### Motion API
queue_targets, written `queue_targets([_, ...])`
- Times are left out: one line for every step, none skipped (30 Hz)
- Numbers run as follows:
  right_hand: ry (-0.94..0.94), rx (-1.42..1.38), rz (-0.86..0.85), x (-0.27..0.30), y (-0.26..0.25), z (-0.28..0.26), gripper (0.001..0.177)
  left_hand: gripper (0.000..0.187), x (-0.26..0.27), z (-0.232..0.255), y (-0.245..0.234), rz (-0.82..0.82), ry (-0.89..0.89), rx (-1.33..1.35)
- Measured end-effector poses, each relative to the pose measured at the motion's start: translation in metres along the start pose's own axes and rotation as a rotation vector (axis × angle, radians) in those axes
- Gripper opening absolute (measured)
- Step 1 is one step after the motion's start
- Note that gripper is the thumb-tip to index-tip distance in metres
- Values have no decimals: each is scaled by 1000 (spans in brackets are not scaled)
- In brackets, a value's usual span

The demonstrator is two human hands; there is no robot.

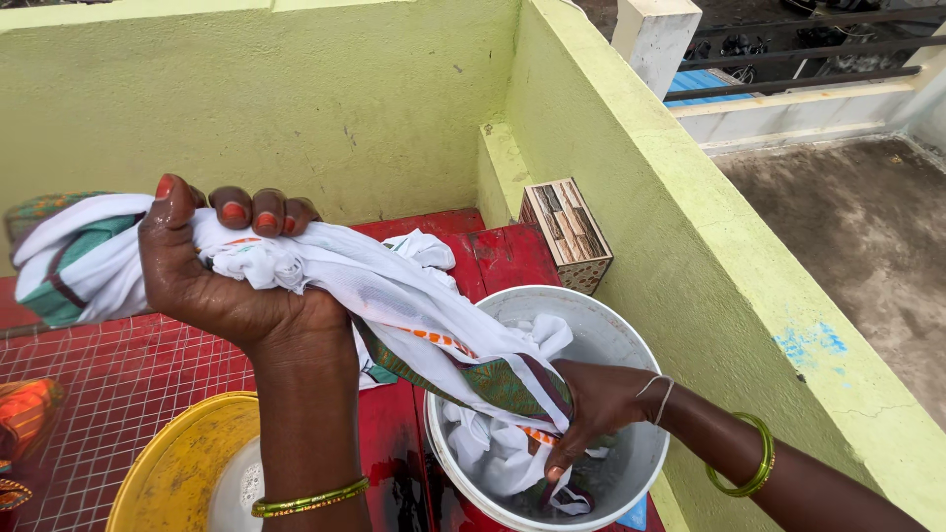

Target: The person washes white garments with green and orange borders by hand in a white bucket filled with soapy water. They repeatedly submerge, agitate, and wring out the clothes, then place them on a red tiled surface next to a pile of other wet laundry.

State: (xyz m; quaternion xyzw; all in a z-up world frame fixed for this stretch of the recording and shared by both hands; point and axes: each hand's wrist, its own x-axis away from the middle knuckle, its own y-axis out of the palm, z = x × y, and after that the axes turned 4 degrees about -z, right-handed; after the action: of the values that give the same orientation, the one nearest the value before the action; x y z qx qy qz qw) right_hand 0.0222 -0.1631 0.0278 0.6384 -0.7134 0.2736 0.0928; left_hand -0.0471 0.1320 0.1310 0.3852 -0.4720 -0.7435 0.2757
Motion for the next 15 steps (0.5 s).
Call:
queue_targets([16,41,189,10,-4,-6,67,19,-2,5,-8,30,35,-33])
queue_targets([26,87,378,20,-11,-14,59,18,-3,11,-14,26,35,-64])
queue_targets([-89,28,470,40,-19,-23,74,18,-3,16,-20,22,35,-96])
queue_targets([-204,-28,554,54,-27,-34,88,18,-2,20,-24,22,39,-126])
queue_targets([-105,-19,723,65,-35,-46,80,17,-2,21,-26,28,14,-139])
queue_targets([8,-16,892,79,-41,-56,71,18,0,17,-28,38,-22,-151])
queue_targets([-153,41,972,87,-46,-65,68,19,4,12,-29,48,-59,-164])
queue_targets([-316,102,1050,93,-48,-72,65,20,9,7,-30,29,-77,-176])
queue_targets([-339,129,1067,93,-47,-75,61,22,15,0,-30,10,-96,-187])
queue_targets([-368,156,1087,90,-47,-78,56,23,19,-6,-30,-17,-112,-199])
queue_targets([-398,182,1107,86,-47,-78,52,24,26,-12,-31,-32,-119,-242])
queue_targets([-265,292,1082,82,-45,-74,52,25,37,-19,-34,-46,-129,-285])
queue_targets([-131,400,1051,76,-40,-66,55,26,47,-26,-38,-61,-138,-328])
queue_targets([-55,498,941,64,-34,-54,64,26,57,-34,-43,-86,-123,-429])
queue_targets([23,591,827,48,-26,-40,73,25,68,-42,-50,-112,-108,-529])
